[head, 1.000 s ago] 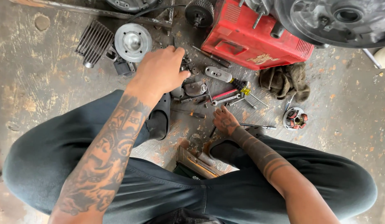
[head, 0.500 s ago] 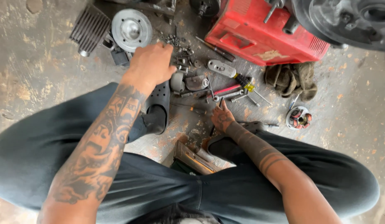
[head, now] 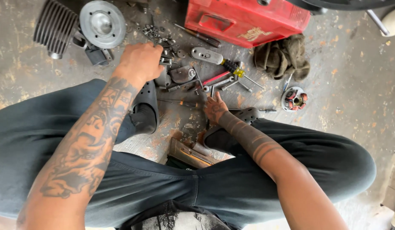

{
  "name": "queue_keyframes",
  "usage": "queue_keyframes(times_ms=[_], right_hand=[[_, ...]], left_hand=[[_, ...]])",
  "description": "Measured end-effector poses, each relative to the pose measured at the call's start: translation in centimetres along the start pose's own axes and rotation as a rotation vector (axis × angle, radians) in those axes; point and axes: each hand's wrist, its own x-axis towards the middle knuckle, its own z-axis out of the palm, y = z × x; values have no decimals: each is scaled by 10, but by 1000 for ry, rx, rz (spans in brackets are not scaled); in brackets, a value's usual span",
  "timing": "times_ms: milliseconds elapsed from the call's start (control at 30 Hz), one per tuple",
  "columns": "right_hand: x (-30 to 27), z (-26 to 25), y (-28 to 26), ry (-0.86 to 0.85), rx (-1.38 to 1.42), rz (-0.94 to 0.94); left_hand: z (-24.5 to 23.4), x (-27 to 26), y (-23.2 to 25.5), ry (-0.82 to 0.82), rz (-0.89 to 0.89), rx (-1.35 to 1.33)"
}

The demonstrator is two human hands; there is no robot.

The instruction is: The person sits on the workshop floor in front of a motorcycle engine resting on a red stand. They use a T-handle wrench to loosen bolts on the engine cover, set the wrench down, handle small engine parts and fasteners from the floor, then lift and reposition the engine crankcase with both hands.

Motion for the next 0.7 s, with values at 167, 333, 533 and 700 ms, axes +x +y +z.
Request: queue_keyframes(times_ms=[167,333,533,700], right_hand=[[0,22,-3,-56,-30,39],[-3,-58,-13,-168,-99,149],[-2,-126,1,-364,-538,82],[12,57,21,-227,84,229]], left_hand=[[17,7,2,-7,10,37],[37,4,12,-33,55,46],[61,35,26,-139,128,56],[117,91,63,8,126,-171]])
